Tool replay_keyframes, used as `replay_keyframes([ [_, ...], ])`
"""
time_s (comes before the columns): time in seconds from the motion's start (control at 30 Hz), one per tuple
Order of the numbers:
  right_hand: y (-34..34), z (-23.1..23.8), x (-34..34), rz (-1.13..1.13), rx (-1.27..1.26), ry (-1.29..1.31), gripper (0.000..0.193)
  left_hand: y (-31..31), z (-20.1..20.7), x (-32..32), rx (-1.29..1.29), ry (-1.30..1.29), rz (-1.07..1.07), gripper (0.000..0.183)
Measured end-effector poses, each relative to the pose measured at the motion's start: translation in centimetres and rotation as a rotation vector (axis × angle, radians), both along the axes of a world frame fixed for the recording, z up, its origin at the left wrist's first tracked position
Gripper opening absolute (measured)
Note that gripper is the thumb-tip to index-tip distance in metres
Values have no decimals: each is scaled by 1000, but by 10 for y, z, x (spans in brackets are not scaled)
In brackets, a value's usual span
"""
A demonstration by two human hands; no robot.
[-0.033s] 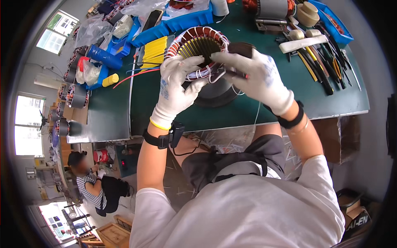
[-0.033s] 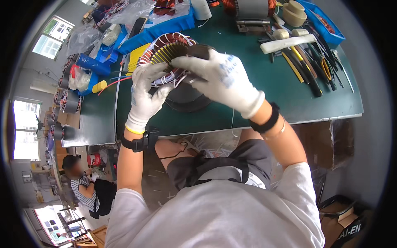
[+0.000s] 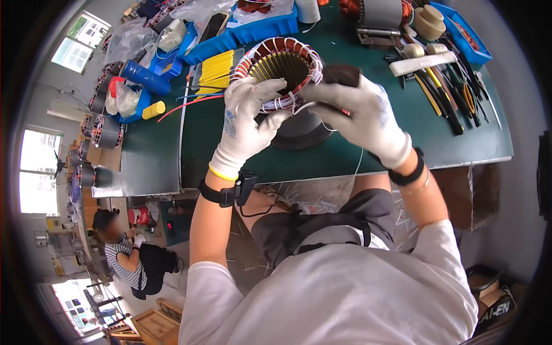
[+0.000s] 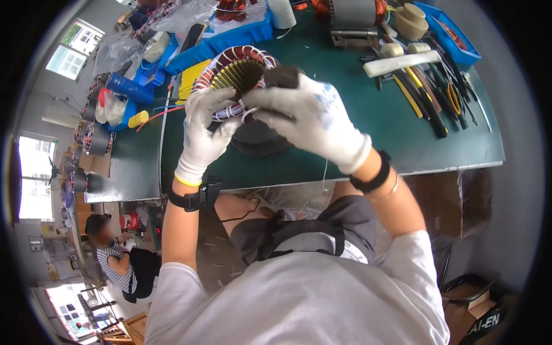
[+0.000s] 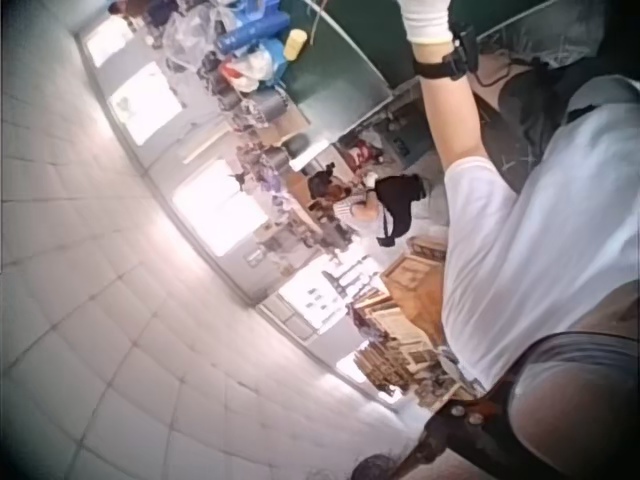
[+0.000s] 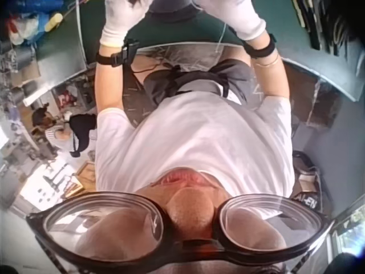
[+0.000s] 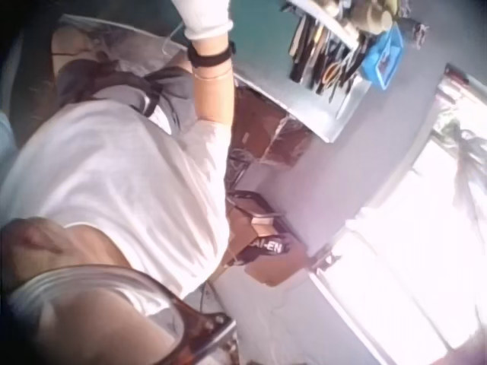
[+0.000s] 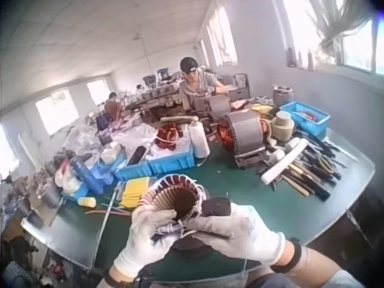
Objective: Wiring and securing the coil connections of a motor stator using thread and tools.
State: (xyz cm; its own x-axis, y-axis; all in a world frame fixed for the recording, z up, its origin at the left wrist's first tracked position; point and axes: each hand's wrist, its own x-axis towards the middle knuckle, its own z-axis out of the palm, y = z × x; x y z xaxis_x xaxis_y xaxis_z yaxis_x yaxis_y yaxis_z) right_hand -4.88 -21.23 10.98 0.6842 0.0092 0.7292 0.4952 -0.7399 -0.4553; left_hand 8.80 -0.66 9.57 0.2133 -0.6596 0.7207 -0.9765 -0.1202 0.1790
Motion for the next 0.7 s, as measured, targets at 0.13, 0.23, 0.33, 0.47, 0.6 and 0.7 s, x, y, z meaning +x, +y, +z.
replay_keyframes([
  [0.13,10,24,-32,-5,-171,759,17,2,1,-1,48,57,21,42],
  [0.23,28,22,-31,-6,281,567,20,2,3,-3,46,56,20,43],
  [0.33,57,0,-10,-233,719,359,25,0,4,-5,46,67,20,43],
  [0.47,69,-20,3,-233,943,327,21,-3,3,-11,25,16,33,42],
  [0.6,64,-19,4,-292,773,356,20,-7,1,-20,-13,41,69,45],
  [0.7,64,-15,3,-298,713,420,18,-10,0,-21,-38,31,81,48],
])
